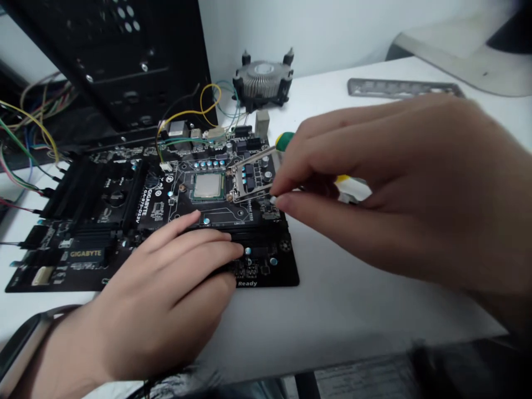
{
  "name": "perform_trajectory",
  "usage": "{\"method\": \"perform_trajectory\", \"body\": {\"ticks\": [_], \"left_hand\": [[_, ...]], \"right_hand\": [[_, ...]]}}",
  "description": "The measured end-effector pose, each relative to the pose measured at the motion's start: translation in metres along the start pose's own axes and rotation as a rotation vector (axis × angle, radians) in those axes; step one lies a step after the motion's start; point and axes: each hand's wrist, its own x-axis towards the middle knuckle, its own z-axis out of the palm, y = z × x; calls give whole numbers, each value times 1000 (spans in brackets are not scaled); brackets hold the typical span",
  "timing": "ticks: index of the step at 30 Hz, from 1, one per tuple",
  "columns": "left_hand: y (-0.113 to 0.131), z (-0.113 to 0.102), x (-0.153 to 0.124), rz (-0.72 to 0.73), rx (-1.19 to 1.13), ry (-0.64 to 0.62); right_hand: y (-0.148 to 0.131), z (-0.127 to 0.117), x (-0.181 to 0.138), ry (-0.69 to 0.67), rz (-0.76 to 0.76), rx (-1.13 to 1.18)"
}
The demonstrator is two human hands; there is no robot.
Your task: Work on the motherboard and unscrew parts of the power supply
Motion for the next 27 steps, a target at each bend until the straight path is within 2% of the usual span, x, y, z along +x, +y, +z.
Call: {"method": "perform_trajectory", "body": {"ticks": [4, 8, 10, 15, 19, 24, 27], "left_hand": [[1, 1, 2, 25, -5, 20], [-1, 1, 4, -27, -52, 87], [-2, 1, 5, -70, -74, 133], [-3, 1, 2, -82, -107, 176], [-5, 2, -6, -29, -132, 270], [-9, -4, -9, 132, -71, 296], [-7, -4, -7, 157, -77, 344]], "right_hand": [[-2, -3, 0, 92, 28, -25], [-13, -5, -2, 93, 30, 18], [-20, -3, -4, 60, -9, 71], [-38, 14, -11, -124, -68, 249], [-49, 24, -14, -147, 36, 401], [-59, 33, -19, -159, 264, 629], [-61, 31, -23, -171, 280, 659]]}}
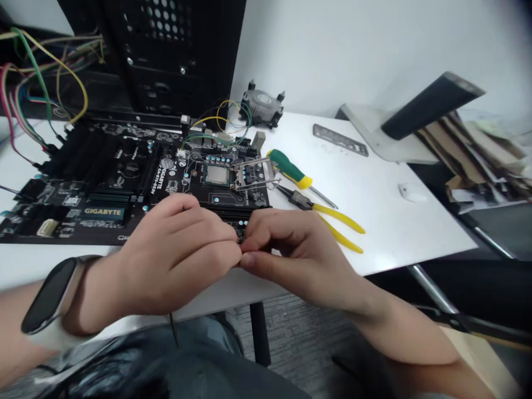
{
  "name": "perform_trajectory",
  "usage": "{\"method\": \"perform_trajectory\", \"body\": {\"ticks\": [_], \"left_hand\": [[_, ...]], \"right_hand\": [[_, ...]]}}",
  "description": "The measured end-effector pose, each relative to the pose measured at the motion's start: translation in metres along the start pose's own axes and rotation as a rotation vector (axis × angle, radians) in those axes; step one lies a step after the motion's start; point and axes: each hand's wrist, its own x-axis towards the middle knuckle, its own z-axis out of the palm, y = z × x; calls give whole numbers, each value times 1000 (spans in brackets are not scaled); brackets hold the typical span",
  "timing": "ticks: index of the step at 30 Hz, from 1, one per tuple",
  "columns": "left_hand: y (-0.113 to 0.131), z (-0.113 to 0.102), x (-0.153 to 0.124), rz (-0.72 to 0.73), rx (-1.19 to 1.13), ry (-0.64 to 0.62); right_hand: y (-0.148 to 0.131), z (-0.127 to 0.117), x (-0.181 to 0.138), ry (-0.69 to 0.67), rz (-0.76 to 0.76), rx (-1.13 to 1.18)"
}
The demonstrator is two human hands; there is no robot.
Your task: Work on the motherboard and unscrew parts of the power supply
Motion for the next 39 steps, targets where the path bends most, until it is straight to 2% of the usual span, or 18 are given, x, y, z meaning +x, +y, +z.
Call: {"method": "perform_trajectory", "body": {"ticks": [3, 6, 7, 8, 11, 14, 17, 22, 28, 31, 35, 39], "left_hand": [[1, 6, 1, -36, -7, 62], [-1, 12, 0, -78, 64, 33], [-2, 14, 0, -77, 93, 3], [-3, 15, -1, -70, 117, -32], [-4, 17, 0, -66, 142, -106], [-4, 18, 1, -80, 118, -135], [-3, 17, 1, -68, 98, -152], [-4, 17, -1, -70, 106, -192], [-3, 20, 0, -69, 83, -201], [-1, 21, 0, -100, 63, -202], [-1, 21, 1, -109, 49, -221], [-1, 21, 0, -110, 48, -229]], "right_hand": [[1, -15, -13, 71, -104, -280], [12, -39, -36, 432, -52, -780], [19, -46, -45, 464, 21, -921], [26, -51, -53, 438, 110, -1036], [47, -56, -71, 377, 194, -1208], [58, -51, -75, 424, 178, -1263], [58, -48, -74, 415, 198, -1259], [53, -47, -84, 400, 134, -1227], [33, -25, -116, 470, 95, -1268], [21, -12, -121, 372, 84, -1268], [13, -5, -112, 210, -3, -1318], [9, -5, -104, 156, -32, -1413]]}}
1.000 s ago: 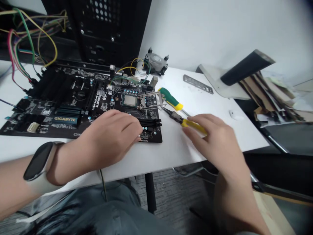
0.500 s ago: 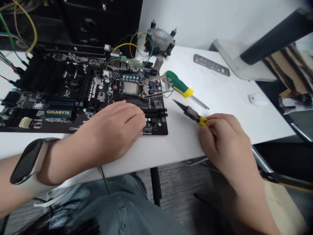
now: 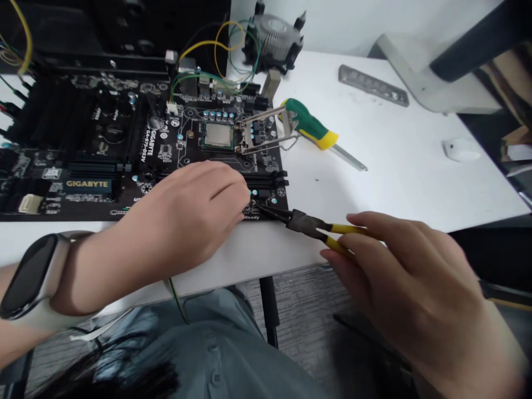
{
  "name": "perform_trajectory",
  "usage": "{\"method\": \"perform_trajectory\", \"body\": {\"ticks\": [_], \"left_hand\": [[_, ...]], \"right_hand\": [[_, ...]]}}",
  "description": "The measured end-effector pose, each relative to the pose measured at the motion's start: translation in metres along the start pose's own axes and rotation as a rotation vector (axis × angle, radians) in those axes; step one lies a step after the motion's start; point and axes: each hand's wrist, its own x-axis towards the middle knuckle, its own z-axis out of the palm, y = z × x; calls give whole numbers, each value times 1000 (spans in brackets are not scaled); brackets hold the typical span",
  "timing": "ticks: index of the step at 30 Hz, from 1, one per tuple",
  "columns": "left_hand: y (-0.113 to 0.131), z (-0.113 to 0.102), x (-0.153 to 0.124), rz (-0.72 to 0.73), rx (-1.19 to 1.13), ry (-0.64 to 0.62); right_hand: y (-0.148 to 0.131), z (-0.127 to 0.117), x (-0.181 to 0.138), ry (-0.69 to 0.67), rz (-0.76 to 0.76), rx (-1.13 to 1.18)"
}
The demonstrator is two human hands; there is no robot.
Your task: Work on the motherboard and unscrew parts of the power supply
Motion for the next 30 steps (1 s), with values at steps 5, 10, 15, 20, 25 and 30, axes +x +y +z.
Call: {"method": "perform_trajectory", "body": {"ticks": [5, 10, 15, 20, 25, 30], "left_hand": [[0, 1, 0, -4, 1, 10], [-1, 2, 1, 5, 38, 1], [-4, 2, 1, 50, 33, -4], [-3, 3, 1, 26, 8, 2], [-3, 4, 1, 18, -16, -24], [-4, 3, 2, -4, -30, -56]], "right_hand": [[-2, -4, 1, -28, -3, -86], [-5, -4, 6, 12, -22, -172], [-4, -7, 11, 7, -85, -119], [-8, -8, 10, -31, -67, -96], [-20, 1, 6, -4, 10, 4], [-34, 8, 1, 54, 149, 88]]}}
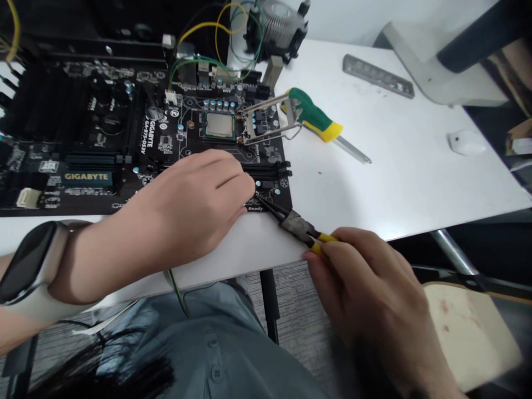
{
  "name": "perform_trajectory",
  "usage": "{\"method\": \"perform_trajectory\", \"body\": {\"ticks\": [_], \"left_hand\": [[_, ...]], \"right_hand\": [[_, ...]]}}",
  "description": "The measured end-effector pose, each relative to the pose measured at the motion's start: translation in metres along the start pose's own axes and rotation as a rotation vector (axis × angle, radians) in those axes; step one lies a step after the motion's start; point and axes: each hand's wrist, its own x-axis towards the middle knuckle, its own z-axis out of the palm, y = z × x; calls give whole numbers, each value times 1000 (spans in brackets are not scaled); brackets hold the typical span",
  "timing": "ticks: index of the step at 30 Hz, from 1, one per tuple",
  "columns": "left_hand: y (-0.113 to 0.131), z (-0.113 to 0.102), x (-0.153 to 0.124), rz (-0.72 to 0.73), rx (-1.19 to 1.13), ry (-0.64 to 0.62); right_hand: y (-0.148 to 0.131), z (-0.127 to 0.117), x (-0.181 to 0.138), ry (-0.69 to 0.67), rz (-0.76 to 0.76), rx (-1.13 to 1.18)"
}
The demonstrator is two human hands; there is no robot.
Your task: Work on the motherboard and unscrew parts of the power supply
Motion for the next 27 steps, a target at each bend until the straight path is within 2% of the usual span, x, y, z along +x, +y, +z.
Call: {"method": "perform_trajectory", "body": {"ticks": [8, 13, 27], "left_hand": [[-2, -1, 3, 30, 21, -24], [-1, -1, 3, 22, 47, -29], [-1, -2, 4, 57, 26, 6]], "right_hand": [[-11, -2, -5, 4, 126, 48], [-8, -2, -7, 38, 97, 67], [-3, -2, -1, 9, 71, 61]]}}
